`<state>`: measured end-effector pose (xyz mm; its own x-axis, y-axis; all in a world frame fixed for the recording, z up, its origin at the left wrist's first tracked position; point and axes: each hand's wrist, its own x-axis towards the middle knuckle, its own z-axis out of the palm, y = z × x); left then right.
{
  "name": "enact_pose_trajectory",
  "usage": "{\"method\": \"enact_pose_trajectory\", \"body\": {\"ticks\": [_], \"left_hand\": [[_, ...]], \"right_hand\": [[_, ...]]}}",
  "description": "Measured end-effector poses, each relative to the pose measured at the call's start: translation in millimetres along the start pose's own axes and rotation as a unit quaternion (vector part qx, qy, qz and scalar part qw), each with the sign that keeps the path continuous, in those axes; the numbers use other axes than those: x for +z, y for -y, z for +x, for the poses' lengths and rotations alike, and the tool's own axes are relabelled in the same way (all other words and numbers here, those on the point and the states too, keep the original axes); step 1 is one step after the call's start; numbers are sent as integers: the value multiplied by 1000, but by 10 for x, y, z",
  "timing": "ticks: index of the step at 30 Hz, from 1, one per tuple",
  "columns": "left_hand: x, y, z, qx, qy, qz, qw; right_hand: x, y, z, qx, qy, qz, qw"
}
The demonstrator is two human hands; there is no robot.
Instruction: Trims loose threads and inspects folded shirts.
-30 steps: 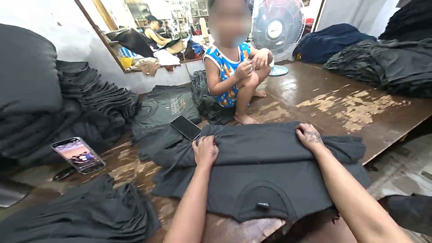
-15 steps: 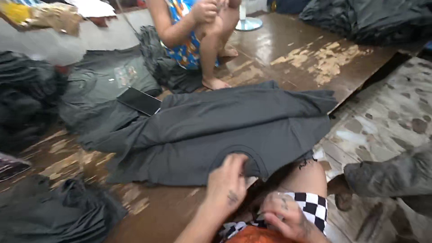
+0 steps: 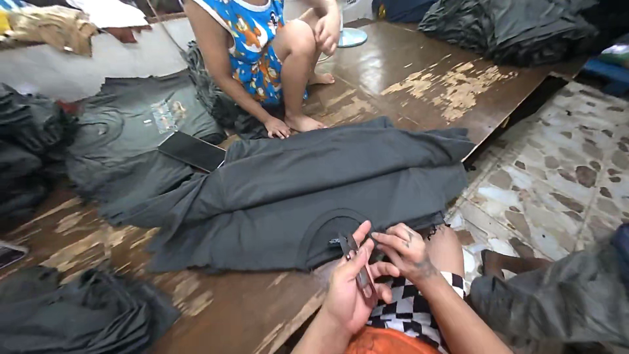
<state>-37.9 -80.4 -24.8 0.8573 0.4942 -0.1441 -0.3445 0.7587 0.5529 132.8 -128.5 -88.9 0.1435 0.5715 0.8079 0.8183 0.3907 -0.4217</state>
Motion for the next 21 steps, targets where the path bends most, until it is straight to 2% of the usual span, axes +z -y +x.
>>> {"method": "enact_pose_trajectory", "body": {"ticks": [3,5,7,10,12,16,18,21], "left_hand": [[-11,-25,10,9,-16,23,1000],[-42,-79,-3,20,15,69,997],[-54,-129,-9,18,35,88,995],[-39,-132,10,17,27,88,996],[-38,-121,41,25,27,80,996],[-36,-88,61,29,25,67,997],[-28,-56,47,28,24,75,996],[-36,-27,16,46,28,160,986]], "right_hand": [[-51,108,-11,33,-10,62,998],[-190,264,-63,64,20,105,992],[-318,378,-131,53,59,128,989],[-486,440,-206,32,117,133,984],[-566,427,-186,52,131,141,980],[-518,207,-9,194,113,126,966],[-396,140,40,277,108,206,932],[-180,225,74,335,52,316,886]]}}
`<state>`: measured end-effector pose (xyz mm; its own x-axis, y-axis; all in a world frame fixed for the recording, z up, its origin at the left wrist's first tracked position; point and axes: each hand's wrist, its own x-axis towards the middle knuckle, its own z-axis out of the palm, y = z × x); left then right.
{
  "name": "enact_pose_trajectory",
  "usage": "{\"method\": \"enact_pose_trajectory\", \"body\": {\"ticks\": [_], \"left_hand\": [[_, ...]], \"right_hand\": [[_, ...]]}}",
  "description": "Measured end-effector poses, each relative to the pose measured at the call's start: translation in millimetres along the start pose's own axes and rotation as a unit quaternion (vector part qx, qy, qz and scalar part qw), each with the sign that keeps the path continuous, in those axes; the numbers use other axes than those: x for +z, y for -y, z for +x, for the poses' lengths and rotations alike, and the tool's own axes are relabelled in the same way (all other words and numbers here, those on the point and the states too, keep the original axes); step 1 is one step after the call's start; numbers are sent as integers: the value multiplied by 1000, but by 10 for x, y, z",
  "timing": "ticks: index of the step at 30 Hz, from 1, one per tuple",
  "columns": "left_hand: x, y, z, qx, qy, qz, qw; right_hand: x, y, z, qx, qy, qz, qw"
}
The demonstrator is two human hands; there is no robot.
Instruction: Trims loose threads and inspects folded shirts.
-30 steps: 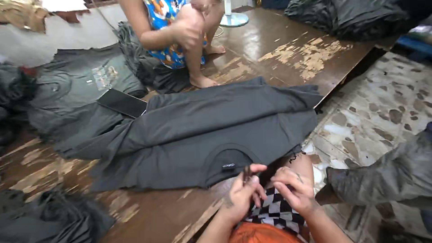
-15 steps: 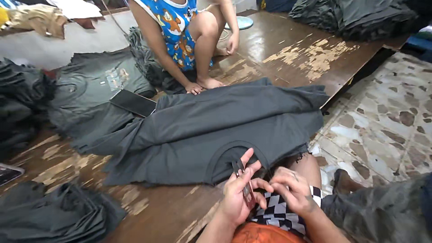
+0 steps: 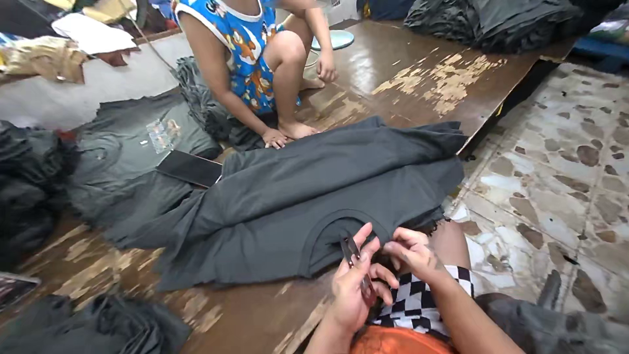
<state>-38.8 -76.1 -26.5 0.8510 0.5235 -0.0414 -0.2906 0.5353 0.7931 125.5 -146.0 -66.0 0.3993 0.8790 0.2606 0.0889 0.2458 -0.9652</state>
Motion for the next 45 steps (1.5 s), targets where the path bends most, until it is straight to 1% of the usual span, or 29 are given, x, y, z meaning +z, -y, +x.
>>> {"method": "enact_pose_trajectory", "body": {"ticks": [1,2,3,4,5,7,9,11,15,17,20,21,22,24,25,27,28,30,31,33,34,35,36,37,38,40,41,43,45], "left_hand": [[-11,-28,-12,26,3,87,996],[-27,-87,-14,68,-2,218,974],[-55,-173,-2,121,-14,369,921],[-88,-284,20,163,-31,503,848],[-102,-411,30,175,-44,604,776],[-54,-613,31,159,-50,717,677],[33,-721,34,154,-32,775,612],[95,-746,69,185,3,804,565],[180,-667,165,244,74,828,500],[176,-576,212,260,80,836,476],[83,-459,257,261,56,849,457],[38,-453,253,249,44,850,462],[-12,-460,239,231,29,844,483],[-98,-471,174,194,-17,806,559],[-124,-457,142,185,-51,781,594],[-116,-373,110,169,-111,736,645],[-77,-315,111,139,-120,727,662],[61,-196,142,51,-96,733,671],[106,-117,162,49,-84,740,666],[63,15,209,149,-72,732,661],[19,19,235,182,-65,713,674],[-21,-8,248,182,-58,690,698],[-50,-52,248,153,-54,665,729],[-64,-100,245,111,-57,638,760],[-62,-151,252,74,-65,610,786],[-45,-238,291,27,-79,568,819],[-46,-250,303,20,-82,555,827],[-60,-237,287,22,-86,543,835],[-79,-171,223,42,-96,532,840]], "right_hand": [[61,-12,-11,1,-16,37,999],[95,-26,-29,-2,-26,65,998],[101,-36,-47,-10,-30,78,996],[89,-38,-62,-22,-29,82,996],[62,-35,-83,-36,-24,76,996],[-13,-18,-132,-61,-9,45,997],[-71,14,-163,-77,0,-3,997],[-117,61,-173,-87,4,-61,994],[-191,114,-158,-129,11,-130,983],[-193,114,-154,-158,6,-147,976],[-163,90,-164,-199,25,-125,972],[-155,93,-176,-209,43,-108,971],[-157,111,-186,-221,63,-101,968],[-202,173,-191,-239,89,-124,959],[-242,222,-158,-244,83,-157,953],[-329,341,32,-245,52,-238,938],[-351,376,168,-240,52,-268,932],[-340,355,418,-197,118,-324,918],[-319,331,503,-160,180,-351,905],[-276,350,600,-110,288,-401,862],[-278,393,611,-106,319,-419,843],[-299,447,609,-108,337,-431,830],[-327,473,594,-123,331,-440,826],[-350,456,573,-160,303,-448,826],[-368,378,556,-228,252,-458,821],[-370,156,539,-358,132,-465,799],[-365,70,517,-389,90,-465,790],[-361,-25,432,-378,42,-466,799],[-369,-40,283,-306,28,-465,830]]}}
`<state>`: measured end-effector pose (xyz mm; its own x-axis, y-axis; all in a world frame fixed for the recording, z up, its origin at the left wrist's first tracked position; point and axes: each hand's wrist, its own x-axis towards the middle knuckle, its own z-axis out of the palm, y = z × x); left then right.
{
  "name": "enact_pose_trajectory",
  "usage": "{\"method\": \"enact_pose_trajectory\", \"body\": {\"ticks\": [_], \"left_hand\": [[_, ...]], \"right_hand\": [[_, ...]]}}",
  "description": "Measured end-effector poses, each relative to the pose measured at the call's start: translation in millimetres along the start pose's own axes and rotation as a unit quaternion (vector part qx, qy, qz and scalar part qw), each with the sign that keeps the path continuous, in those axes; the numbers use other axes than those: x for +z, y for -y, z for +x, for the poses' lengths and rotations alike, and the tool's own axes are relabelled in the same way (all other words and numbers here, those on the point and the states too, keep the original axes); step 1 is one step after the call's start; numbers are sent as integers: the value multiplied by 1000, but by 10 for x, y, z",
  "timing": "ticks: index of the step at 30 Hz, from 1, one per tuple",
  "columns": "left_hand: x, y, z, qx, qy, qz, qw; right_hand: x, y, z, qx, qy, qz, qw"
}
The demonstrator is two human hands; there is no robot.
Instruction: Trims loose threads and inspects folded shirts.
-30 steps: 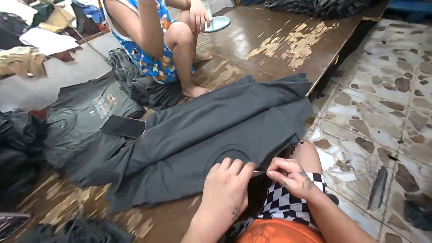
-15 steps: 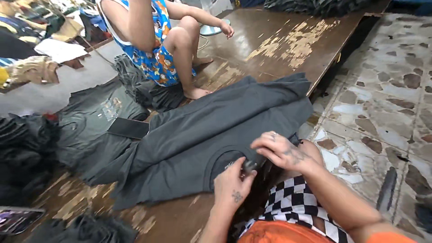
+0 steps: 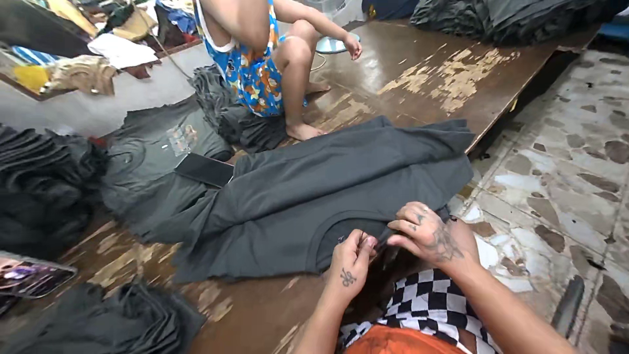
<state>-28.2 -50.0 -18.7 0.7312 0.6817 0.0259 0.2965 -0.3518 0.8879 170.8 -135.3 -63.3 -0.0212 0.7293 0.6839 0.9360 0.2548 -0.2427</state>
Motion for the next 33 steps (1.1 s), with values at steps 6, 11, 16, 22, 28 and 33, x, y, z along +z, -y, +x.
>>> {"method": "enact_pose_trajectory", "body": {"ticks": [6,11,16,22,28,33], "left_hand": [[344,40,-200,122,-117,56,984],[340,66,-249,249,-85,101,959],[32,-55,-206,190,-5,180,965],[-26,-13,-94,255,-38,278,925],[-20,0,-87,259,-48,287,921],[1,20,-89,260,-59,296,917]], "right_hand": [[99,229,-170,78,-38,-1,996],[197,323,-228,34,-147,97,984],[67,337,-311,52,-148,122,980],[-11,385,-296,58,-142,118,981],[-22,399,-265,62,-139,109,982],[26,520,-228,35,-150,142,978]]}}
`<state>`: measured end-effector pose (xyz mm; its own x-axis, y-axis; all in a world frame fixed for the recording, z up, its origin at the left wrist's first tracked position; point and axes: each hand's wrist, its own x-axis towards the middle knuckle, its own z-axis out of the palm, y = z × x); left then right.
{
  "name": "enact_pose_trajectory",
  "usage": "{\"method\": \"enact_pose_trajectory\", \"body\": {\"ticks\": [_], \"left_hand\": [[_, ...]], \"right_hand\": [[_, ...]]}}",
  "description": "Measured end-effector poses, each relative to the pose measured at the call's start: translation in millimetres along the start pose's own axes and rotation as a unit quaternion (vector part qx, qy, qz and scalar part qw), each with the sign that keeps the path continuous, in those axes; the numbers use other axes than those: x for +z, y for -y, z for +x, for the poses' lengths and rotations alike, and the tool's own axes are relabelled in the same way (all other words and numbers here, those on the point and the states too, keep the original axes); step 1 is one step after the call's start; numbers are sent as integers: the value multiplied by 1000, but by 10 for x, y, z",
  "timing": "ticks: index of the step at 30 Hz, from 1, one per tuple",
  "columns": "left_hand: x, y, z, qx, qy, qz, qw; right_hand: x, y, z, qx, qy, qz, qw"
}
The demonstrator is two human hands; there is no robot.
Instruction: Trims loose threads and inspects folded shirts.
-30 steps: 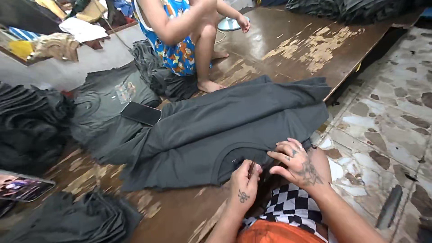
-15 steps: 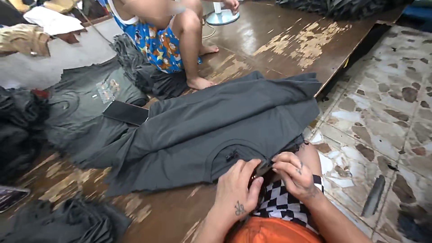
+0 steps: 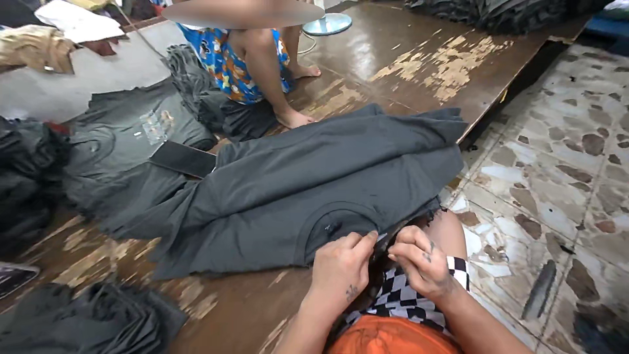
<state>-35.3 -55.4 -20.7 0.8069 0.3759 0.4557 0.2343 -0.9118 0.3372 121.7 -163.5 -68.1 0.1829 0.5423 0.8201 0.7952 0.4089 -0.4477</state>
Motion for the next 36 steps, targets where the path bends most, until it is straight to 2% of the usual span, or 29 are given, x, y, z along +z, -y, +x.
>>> {"method": "enact_pose_trajectory", "body": {"ticks": [3,6,8,10,12,13,14,15,17,19,20,23,25,27,32,36], "left_hand": [[-159,37,-37,-92,-17,-35,995],[-483,231,-109,-219,-99,-68,968],[-663,376,-178,-290,-108,-57,949],[-746,437,-223,-362,-20,-29,932],[-708,427,-221,-438,111,-19,892],[-666,404,-214,-460,146,-3,876],[-635,396,-235,-465,138,5,874],[-619,397,-280,-459,99,1,883],[-574,423,-435,-426,-56,-42,902],[-539,448,-531,-401,-189,-171,880],[-532,435,-556,-396,-221,-248,856],[-495,408,-577,-414,-252,-387,785],[-502,410,-539,-439,-268,-417,750],[-512,425,-516,-457,-277,-432,726],[-521,451,-523,-463,-254,-451,720],[-549,468,-531,-459,-252,-468,711]], "right_hand": [[70,189,-62,-5,66,60,996],[223,370,-169,-43,239,62,968],[374,385,-161,-94,265,92,955],[506,378,3,-126,243,123,954],[654,378,219,-120,208,134,961],[733,353,307,-109,207,133,963],[811,310,374,-96,215,127,964],[882,264,407,-77,228,113,964],[978,211,422,-33,244,91,965],[992,252,510,3,258,78,963],[1009,282,558,16,269,72,960],[1174,274,572,-12,235,66,970],[1217,200,534,-23,191,100,976],[1155,162,518,-8,192,127,973],[1068,271,675,54,324,102,939],[1108,185,666,-6,309,117,944]]}}
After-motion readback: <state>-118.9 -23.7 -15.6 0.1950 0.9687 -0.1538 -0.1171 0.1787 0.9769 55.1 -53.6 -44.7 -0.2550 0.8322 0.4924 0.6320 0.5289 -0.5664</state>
